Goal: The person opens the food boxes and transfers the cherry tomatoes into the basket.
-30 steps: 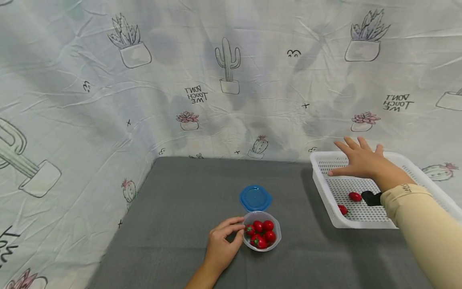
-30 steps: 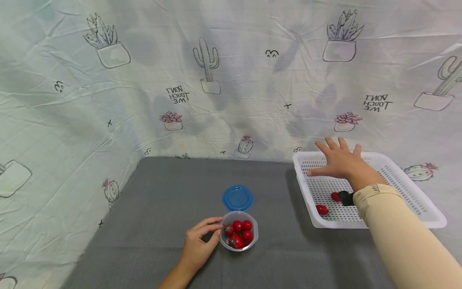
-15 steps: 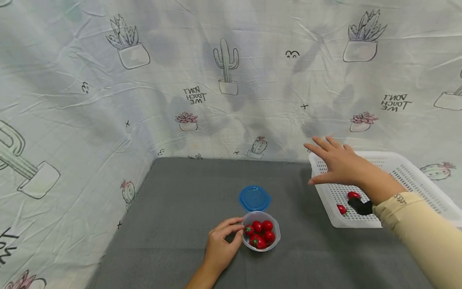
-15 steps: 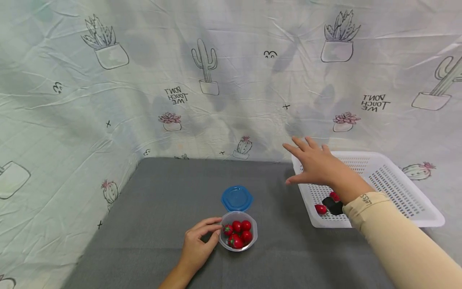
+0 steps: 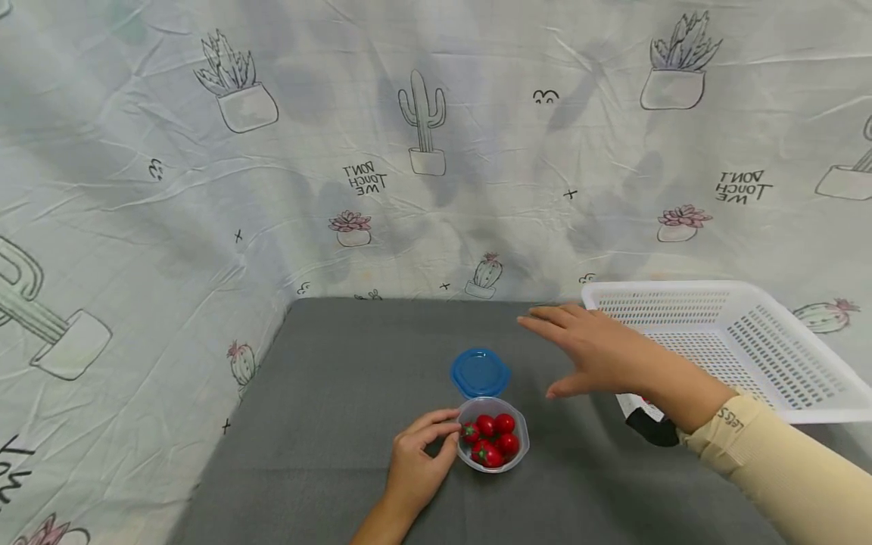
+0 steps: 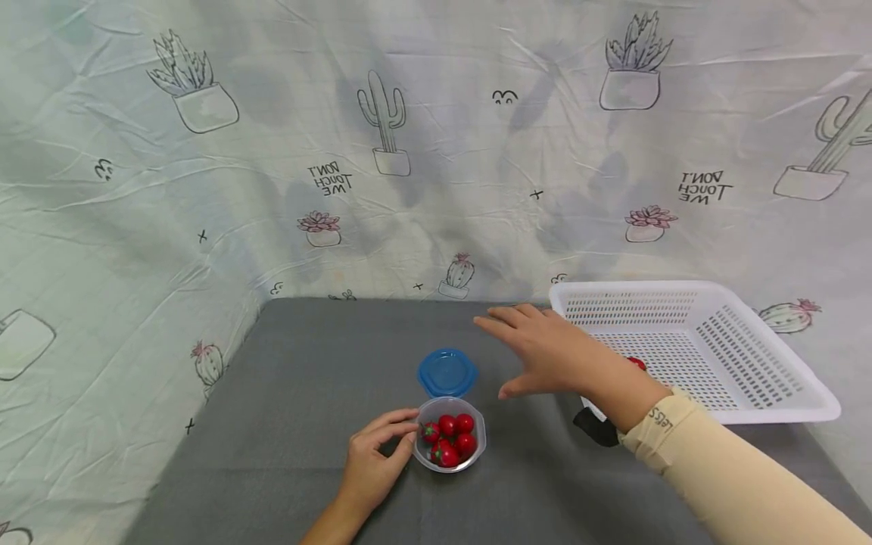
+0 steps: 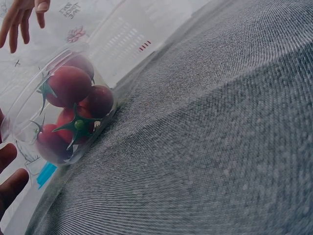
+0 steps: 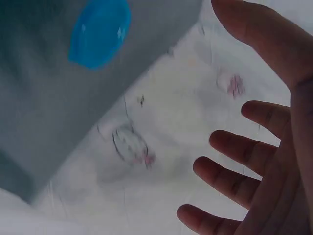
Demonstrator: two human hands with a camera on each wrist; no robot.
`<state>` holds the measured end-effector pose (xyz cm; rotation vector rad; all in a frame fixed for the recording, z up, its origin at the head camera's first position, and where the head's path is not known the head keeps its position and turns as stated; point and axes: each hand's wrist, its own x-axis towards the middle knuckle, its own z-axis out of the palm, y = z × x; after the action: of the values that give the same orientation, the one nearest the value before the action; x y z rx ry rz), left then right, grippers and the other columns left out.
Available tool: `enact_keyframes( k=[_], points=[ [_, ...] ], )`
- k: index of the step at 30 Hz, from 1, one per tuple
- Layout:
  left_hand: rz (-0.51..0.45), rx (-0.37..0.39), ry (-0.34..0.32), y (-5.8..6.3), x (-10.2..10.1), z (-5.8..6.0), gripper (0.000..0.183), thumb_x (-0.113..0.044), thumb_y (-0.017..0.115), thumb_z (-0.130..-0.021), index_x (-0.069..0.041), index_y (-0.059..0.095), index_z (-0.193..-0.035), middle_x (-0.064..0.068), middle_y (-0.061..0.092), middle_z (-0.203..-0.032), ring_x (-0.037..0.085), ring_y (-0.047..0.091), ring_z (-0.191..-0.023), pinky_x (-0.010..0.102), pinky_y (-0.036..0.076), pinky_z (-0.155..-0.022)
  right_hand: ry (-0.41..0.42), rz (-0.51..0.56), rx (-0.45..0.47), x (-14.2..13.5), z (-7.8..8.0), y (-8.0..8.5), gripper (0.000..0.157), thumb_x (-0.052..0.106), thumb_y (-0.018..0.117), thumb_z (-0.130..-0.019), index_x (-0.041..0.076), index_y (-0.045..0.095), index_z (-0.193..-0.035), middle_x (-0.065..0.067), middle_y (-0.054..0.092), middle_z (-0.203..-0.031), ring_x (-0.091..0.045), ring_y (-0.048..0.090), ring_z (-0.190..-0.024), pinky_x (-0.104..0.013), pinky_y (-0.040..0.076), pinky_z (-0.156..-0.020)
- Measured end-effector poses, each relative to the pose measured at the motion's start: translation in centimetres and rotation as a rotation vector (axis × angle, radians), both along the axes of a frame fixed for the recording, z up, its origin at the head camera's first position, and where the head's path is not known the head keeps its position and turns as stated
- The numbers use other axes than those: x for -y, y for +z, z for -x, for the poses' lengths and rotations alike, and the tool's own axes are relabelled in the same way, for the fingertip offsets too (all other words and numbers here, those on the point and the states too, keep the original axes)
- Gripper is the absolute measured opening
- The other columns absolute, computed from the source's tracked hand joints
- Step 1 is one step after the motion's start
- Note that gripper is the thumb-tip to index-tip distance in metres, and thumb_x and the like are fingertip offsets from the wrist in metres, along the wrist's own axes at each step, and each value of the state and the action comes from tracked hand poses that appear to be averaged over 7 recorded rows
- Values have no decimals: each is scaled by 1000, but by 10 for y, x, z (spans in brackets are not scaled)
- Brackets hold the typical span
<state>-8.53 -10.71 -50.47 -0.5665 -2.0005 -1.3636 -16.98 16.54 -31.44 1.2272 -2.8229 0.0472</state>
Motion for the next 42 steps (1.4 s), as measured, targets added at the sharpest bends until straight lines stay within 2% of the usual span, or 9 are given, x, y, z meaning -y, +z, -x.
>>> enact_keyframes(
  k=[5,9,12,15,20,24,30,36,42],
  points=[
    [-15,27,-3,1,-1,0,17,5,75,-79,-7,78,-91,6,74,-107,24,72,-97,21,54,-89,78,-57,6,11,-11,-14,90,54,83,-71,18,47,-146,-7,56,-134,-26,54,-118,-46,53,-87],
    [-13,18,2,2,-3,1,16,5,75,-80,-6,77,-91,8,74,-107,24,72,-98,21,54,-89,100,-74,34,15,-17,-23,83,50,83,-74,18,51,-143,-4,58,-130,-23,55,-115,-44,53,-85],
    [2,13,31,1,-4,2,17,6,76,-78,-6,78,-90,9,73,-108,25,71,-99,22,54,-89,116,-71,36,15,-19,-30,78,48,83,-75,18,54,-140,-3,59,-127,-22,56,-113,-43,54,-84],
    [11,21,60,-1,-6,3,18,6,77,-75,-7,78,-88,10,72,-107,26,70,-98,22,55,-87,135,-66,37,15,-20,-38,73,46,83,-76,18,57,-138,-1,59,-122,-20,57,-110,-41,55,-81],
    [-3,15,64,-5,-9,6,18,11,77,-72,-2,77,-84,14,69,-99,28,67,-89,13,51,-83,173,-53,35,16,-18,-49,65,45,83,-76,18,62,-132,2,59,-113,-16,57,-102,-35,53,-76],
    [-10,12,57,-1,-12,7,17,12,75,-72,0,76,-84,15,68,-98,28,67,-85,9,49,-83,210,-39,48,18,-17,-56,58,43,82,-78,19,65,-127,4,59,-106,-12,56,-95,-31,53,-74],
    [-25,62,26,6,-17,6,16,14,71,-76,3,74,-87,19,66,-97,25,68,-78,16,56,-73,262,-7,76,20,-18,-68,44,37,81,-80,20,70,-119,7,57,-94,-7,51,-82,-23,47,-65],
    [-40,63,9,-1,-18,9,21,13,71,-77,5,74,-95,16,67,-98,26,67,-81,19,57,-69,293,24,93,21,-16,-78,30,33,81,-80,22,74,-107,10,53,-84,-3,47,-73,-19,41,-59],
    [-50,107,8,-4,-19,12,21,5,71,-83,-3,75,-102,9,70,-103,20,70,-88,19,58,-72,315,46,77,23,-14,-82,18,29,80,-82,24,75,-98,10,50,-79,-2,44,-68,-17,37,-56]
  ],
)
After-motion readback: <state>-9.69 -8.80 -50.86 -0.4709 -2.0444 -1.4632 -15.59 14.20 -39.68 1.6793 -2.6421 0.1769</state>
